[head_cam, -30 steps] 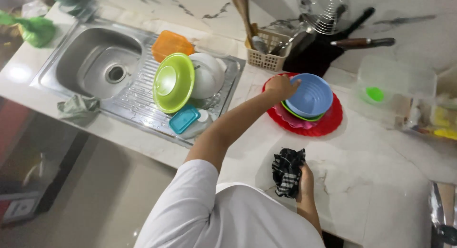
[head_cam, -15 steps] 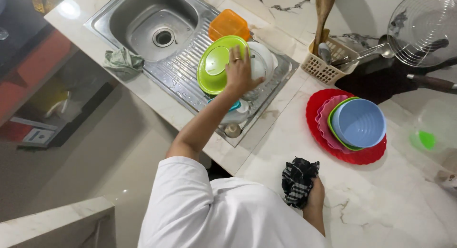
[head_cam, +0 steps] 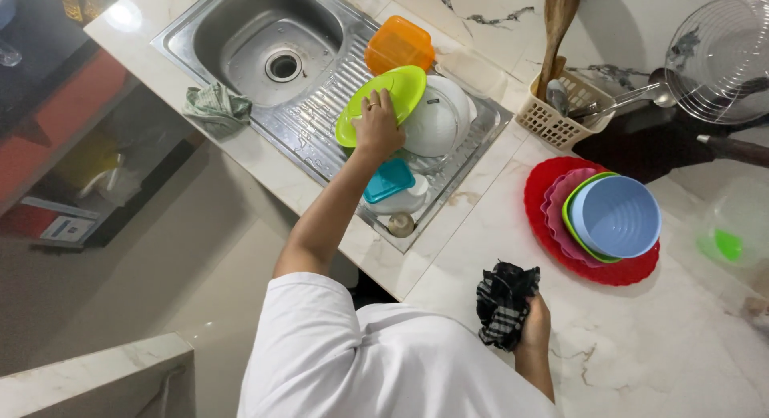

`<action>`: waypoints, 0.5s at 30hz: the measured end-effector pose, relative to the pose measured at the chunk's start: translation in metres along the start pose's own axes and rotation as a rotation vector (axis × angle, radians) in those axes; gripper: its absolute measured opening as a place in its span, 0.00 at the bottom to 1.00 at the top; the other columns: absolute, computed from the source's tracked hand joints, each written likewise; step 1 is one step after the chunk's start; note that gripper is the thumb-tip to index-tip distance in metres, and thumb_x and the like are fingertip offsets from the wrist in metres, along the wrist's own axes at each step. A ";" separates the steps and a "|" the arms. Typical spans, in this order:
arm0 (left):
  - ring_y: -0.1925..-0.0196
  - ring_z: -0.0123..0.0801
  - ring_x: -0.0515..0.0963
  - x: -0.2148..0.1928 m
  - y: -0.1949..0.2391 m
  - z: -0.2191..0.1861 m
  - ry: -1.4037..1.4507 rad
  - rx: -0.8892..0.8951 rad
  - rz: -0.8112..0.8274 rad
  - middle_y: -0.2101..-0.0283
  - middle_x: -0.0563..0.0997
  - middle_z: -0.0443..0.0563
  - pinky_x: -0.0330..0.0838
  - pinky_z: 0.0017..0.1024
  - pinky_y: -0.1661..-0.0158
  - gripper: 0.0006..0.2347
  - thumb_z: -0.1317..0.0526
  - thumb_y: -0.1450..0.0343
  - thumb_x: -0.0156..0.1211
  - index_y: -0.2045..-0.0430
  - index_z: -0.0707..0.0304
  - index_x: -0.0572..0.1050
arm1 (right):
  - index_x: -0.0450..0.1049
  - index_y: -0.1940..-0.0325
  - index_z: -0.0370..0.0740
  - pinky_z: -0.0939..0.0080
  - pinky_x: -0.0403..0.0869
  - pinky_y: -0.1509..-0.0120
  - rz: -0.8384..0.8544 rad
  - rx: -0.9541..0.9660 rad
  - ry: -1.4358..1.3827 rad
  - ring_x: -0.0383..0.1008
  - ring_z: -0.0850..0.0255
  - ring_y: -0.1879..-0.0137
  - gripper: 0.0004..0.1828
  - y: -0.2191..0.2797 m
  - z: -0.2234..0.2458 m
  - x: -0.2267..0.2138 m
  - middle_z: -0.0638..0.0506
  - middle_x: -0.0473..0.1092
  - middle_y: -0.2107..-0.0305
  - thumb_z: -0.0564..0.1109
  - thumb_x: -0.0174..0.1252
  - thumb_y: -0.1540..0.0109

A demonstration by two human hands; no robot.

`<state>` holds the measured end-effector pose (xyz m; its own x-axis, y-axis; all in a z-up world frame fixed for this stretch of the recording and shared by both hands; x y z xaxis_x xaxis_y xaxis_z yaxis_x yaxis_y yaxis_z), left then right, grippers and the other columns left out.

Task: The person dries a black pot, a white rice cooker, a white spoon, and several colorful plastic plates and bowls using a black and white checkered cloth. The person wipes each item individually and stacks them on the countertop next to the sink.

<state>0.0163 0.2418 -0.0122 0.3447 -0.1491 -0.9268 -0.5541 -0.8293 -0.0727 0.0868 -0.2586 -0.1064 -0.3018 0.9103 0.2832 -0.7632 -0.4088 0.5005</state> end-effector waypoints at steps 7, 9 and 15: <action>0.31 0.56 0.66 -0.011 -0.013 0.029 0.006 0.004 -0.150 0.32 0.66 0.60 0.67 0.66 0.45 0.28 0.65 0.32 0.61 0.35 0.64 0.59 | 0.73 0.42 0.33 0.55 0.75 0.52 -0.023 0.028 0.001 0.76 0.54 0.56 0.24 0.001 -0.008 -0.016 0.45 0.75 0.57 0.54 0.45 0.31; 0.37 0.55 0.73 -0.031 -0.008 0.036 0.161 -0.020 -0.198 0.38 0.73 0.63 0.71 0.53 0.44 0.27 0.66 0.31 0.59 0.35 0.64 0.60 | 0.72 0.42 0.33 0.56 0.76 0.52 -0.056 0.046 -0.006 0.77 0.54 0.56 0.24 0.004 -0.003 -0.013 0.45 0.76 0.56 0.54 0.45 0.31; 0.44 0.55 0.81 -0.084 0.037 0.047 0.993 0.144 -0.371 0.47 0.81 0.67 0.74 0.44 0.45 0.18 0.67 0.23 0.50 0.37 0.73 0.67 | 0.78 0.41 0.26 0.60 0.73 0.75 0.477 0.004 -0.465 0.74 0.62 0.77 0.26 0.034 0.076 0.044 0.41 0.79 0.66 0.54 0.47 0.22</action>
<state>-0.0688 0.2493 0.0459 0.9366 -0.3265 -0.1271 -0.3499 -0.8511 -0.3914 0.0913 -0.2375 -0.0151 -0.3270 0.5072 0.7974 -0.6047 -0.7607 0.2359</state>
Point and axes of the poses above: each hand's wrist, its own y-axis away from the middle knuckle, its own x-axis out of the palm, z = x × y, the point moved 3 cm from there along -y, towards the middle knuckle
